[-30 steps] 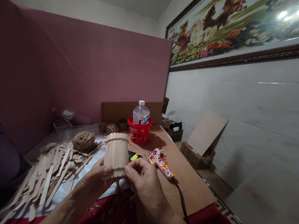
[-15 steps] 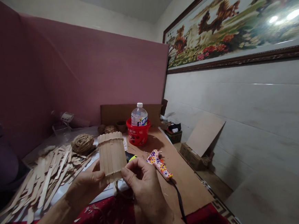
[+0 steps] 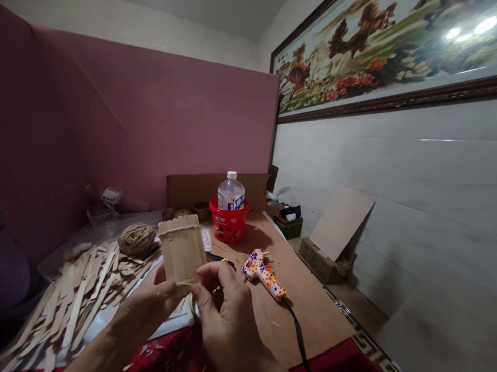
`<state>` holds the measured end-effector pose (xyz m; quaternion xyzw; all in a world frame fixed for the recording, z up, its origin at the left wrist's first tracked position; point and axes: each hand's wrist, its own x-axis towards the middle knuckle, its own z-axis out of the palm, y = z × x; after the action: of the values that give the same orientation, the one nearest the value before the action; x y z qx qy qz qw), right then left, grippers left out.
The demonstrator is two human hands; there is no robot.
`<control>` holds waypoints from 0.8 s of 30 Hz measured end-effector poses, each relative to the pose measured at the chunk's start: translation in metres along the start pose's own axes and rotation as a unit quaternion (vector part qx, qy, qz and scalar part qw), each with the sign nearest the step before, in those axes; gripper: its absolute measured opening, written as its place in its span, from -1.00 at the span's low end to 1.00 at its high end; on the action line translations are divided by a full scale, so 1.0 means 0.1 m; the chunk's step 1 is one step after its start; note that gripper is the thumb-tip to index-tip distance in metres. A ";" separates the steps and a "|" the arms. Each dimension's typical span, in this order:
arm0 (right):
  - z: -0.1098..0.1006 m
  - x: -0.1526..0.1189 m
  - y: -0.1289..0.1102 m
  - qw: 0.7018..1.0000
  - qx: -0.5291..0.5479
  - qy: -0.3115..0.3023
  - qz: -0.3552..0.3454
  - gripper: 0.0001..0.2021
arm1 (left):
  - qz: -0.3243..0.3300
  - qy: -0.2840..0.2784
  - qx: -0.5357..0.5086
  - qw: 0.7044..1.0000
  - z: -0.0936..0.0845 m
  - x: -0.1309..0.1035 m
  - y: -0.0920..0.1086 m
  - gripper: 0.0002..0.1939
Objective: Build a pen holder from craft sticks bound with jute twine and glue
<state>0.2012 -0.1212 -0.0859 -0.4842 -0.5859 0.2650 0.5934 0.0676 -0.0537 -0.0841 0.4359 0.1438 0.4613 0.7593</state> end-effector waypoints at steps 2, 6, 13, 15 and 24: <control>0.01 -0.03 0.01 0.999 0.032 0.007 0.007 -0.84 | -0.005 -0.003 -0.033 0.999 -0.04 0.00 0.01 -0.47; 0.01 -0.12 -0.05 0.998 0.057 0.011 0.034 -0.79 | -0.020 -0.036 -0.080 0.996 -0.08 -0.01 0.05 -0.52; -0.10 -0.19 -0.22 0.997 0.000 -0.048 -0.057 -0.78 | -0.042 -0.094 -0.123 0.987 -0.10 -0.01 0.05 -0.54; -0.12 -0.20 -0.21 0.993 0.014 -0.100 -0.067 -0.75 | -0.042 -0.100 -0.117 0.987 -0.10 -0.01 0.04 -0.54; -0.20 -0.22 -0.17 0.990 0.110 -0.031 0.081 -0.60 | -0.046 -0.120 -0.144 0.981 -0.12 -0.01 0.03 -0.44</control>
<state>0.2121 -0.1521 -0.0774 -0.4532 -0.5301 0.3895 0.6016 0.0582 -0.0476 -0.0886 0.3667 0.0038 0.3862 0.8464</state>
